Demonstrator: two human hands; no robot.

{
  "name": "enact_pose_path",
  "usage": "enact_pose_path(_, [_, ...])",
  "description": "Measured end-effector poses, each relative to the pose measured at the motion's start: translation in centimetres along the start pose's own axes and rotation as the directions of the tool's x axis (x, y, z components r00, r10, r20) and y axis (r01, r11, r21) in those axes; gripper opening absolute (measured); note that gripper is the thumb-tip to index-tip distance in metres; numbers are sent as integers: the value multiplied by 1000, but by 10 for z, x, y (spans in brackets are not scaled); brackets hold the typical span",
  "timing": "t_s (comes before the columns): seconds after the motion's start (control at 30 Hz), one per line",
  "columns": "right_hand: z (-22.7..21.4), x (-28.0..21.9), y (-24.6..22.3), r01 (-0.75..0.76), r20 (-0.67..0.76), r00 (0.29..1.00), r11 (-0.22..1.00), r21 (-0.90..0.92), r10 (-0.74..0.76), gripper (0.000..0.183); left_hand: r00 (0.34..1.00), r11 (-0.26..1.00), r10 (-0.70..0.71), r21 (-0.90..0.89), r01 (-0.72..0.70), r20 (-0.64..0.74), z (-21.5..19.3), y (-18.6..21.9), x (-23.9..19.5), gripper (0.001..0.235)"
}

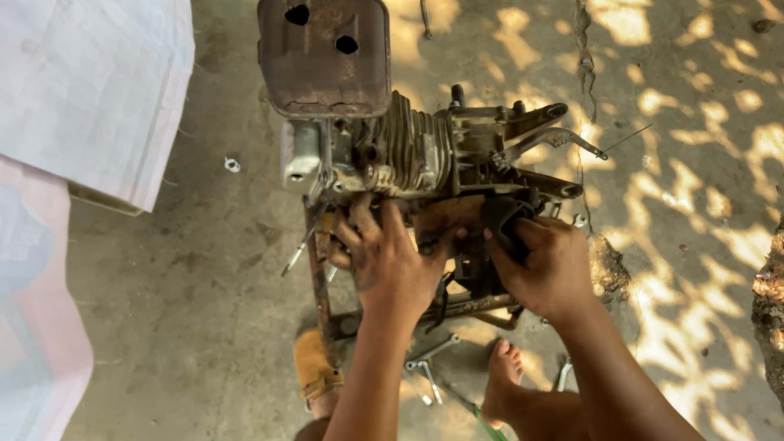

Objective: Dismantling and cleaning components of a small internal combustion engine

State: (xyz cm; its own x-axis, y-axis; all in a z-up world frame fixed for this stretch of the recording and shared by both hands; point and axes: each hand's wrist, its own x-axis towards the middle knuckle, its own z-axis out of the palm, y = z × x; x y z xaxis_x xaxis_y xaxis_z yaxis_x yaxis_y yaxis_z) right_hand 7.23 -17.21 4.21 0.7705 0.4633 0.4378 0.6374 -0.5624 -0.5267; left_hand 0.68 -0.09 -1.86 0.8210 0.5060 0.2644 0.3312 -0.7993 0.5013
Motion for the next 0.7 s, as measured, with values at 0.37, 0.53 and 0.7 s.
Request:
enact_pose_path(0.37, [-10, -5, 88, -136, -362, 864, 856, 499, 348, 11, 968, 995, -94, 49, 85, 231, -20, 7, 9, 85])
enact_pose_path(0.53, [-25, 8, 96, -14, -523, 777, 839, 544, 352, 12, 992, 998, -49, -25, 52, 113, -22, 10, 2, 55])
enact_pose_path(0.7, [-8, 24, 79, -265, -413, 820, 904, 336, 395, 23, 942, 941, -206, -210, 265, 265, -32, 26, -2, 69])
